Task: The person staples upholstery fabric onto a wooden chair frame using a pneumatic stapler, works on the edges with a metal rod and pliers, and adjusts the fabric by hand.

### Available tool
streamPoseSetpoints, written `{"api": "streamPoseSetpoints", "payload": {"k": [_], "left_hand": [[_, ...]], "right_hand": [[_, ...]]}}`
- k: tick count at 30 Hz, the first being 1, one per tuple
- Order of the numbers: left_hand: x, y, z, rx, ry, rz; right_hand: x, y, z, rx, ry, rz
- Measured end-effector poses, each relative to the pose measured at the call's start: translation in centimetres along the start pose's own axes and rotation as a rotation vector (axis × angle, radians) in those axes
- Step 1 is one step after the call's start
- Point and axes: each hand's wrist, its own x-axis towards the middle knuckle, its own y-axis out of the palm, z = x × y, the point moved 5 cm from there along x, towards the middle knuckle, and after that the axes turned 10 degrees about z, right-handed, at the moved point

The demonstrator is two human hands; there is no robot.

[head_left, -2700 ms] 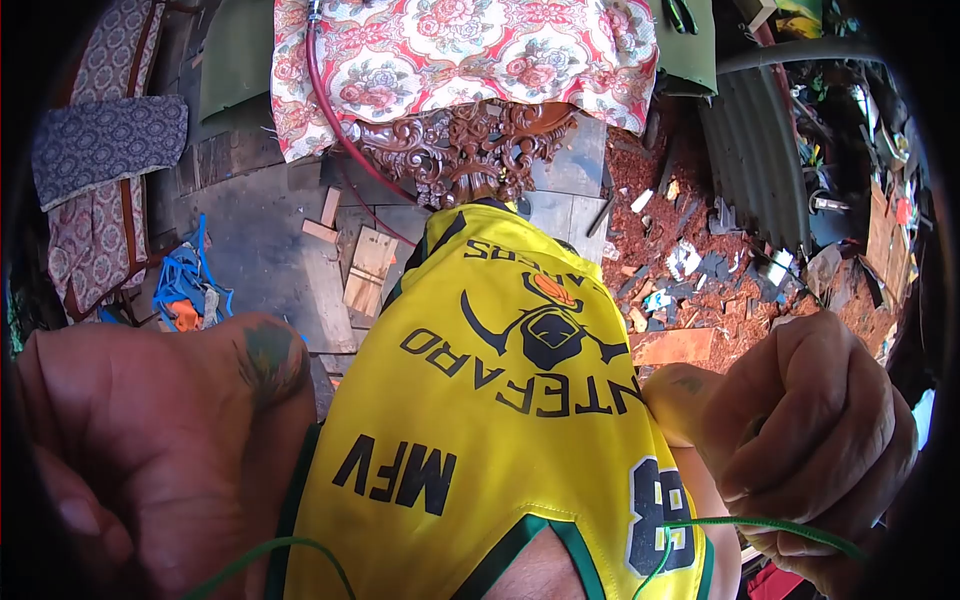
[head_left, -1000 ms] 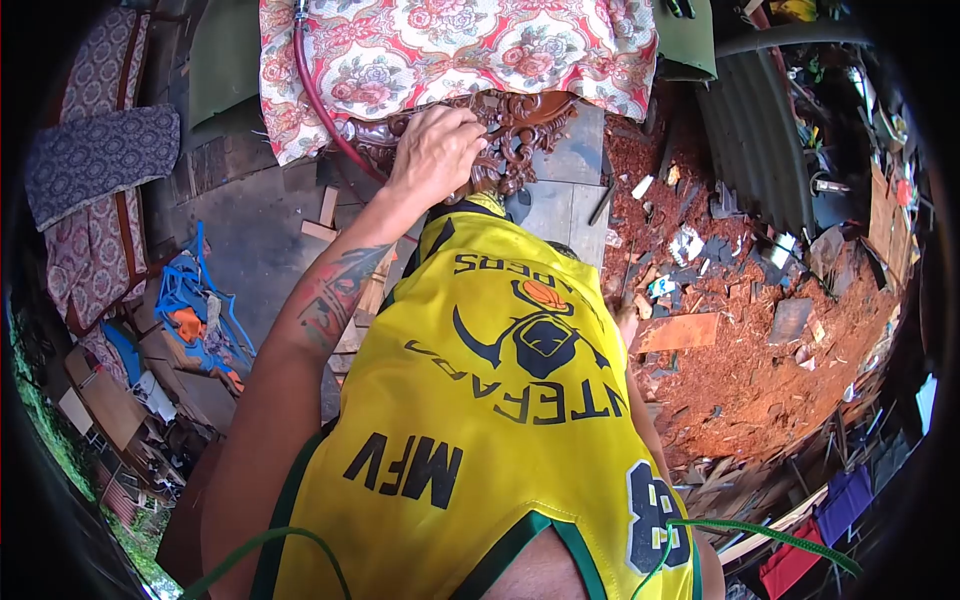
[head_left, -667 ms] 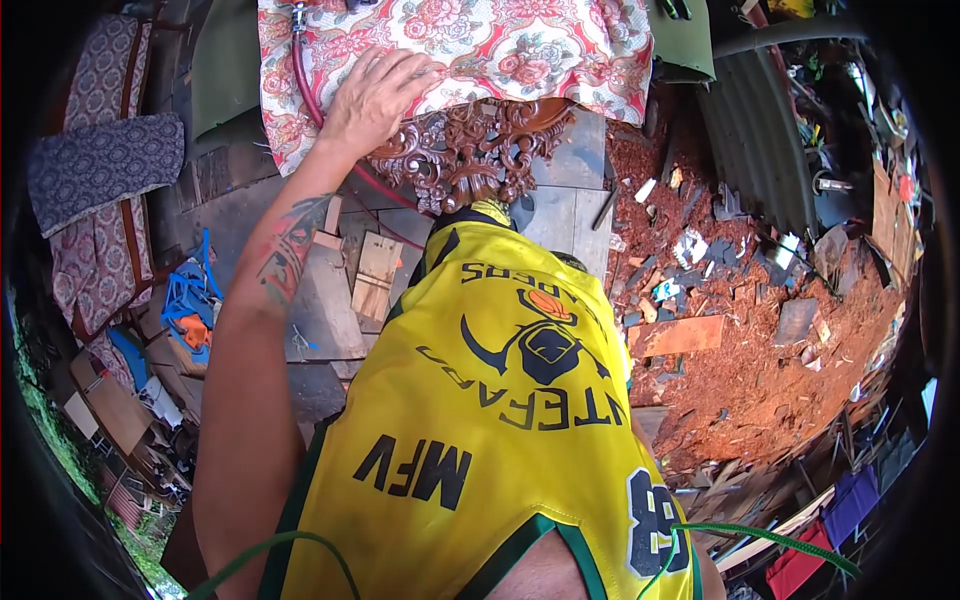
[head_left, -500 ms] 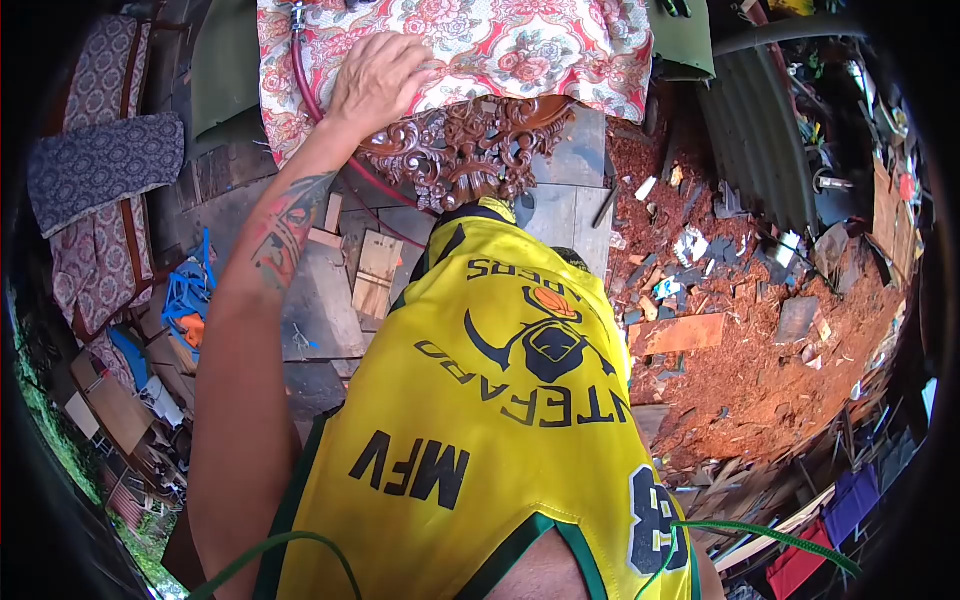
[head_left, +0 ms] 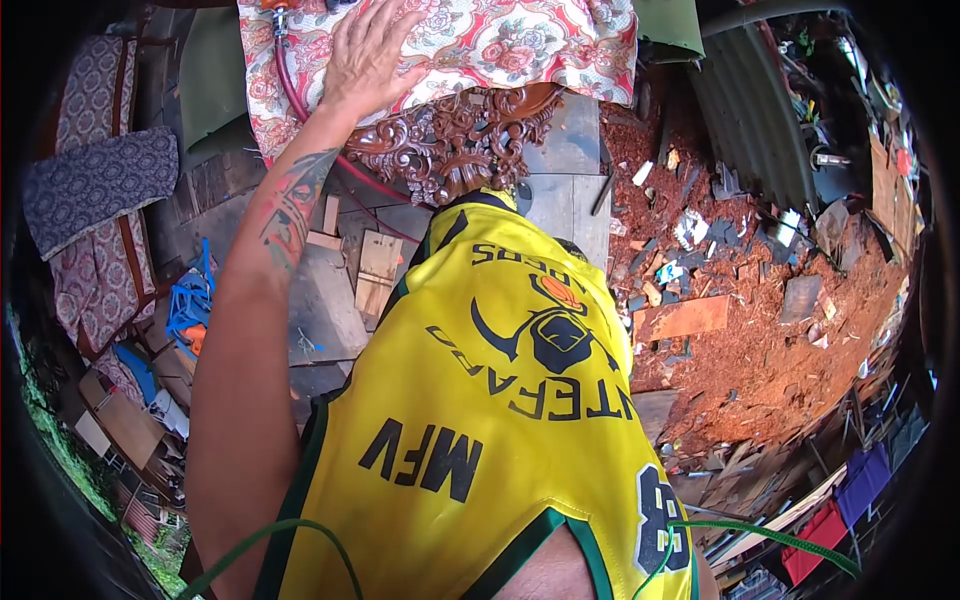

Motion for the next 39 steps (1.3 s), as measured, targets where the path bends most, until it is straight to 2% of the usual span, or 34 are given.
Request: {"api": "streamPoseSetpoints", "payload": {"k": [11, 16, 32, 39], "left_hand": [[0.5, -0.6, -1.2, -0.062, -0.032, 0.010], [0.6, 0.8, -2.0, -0.016, -0.225, -0.041], [0.7, 1.2, -3.1, -0.042, -0.344, 0.013], [0.4, 0.8, -3.9, -0.055, -0.371, -0.037]], "right_hand": [[-0.5, -0.7, -1.6, 0.205, 0.039, 0.023], [-0.7, -1.2, -2.1, 0.289, 0.069, 0.033], [-1.0, -2.0, -3.2, 0.508, 0.143, 0.031], [-1.6, -2.9, -3.8, 0.548, 0.157, 0.026]]}}
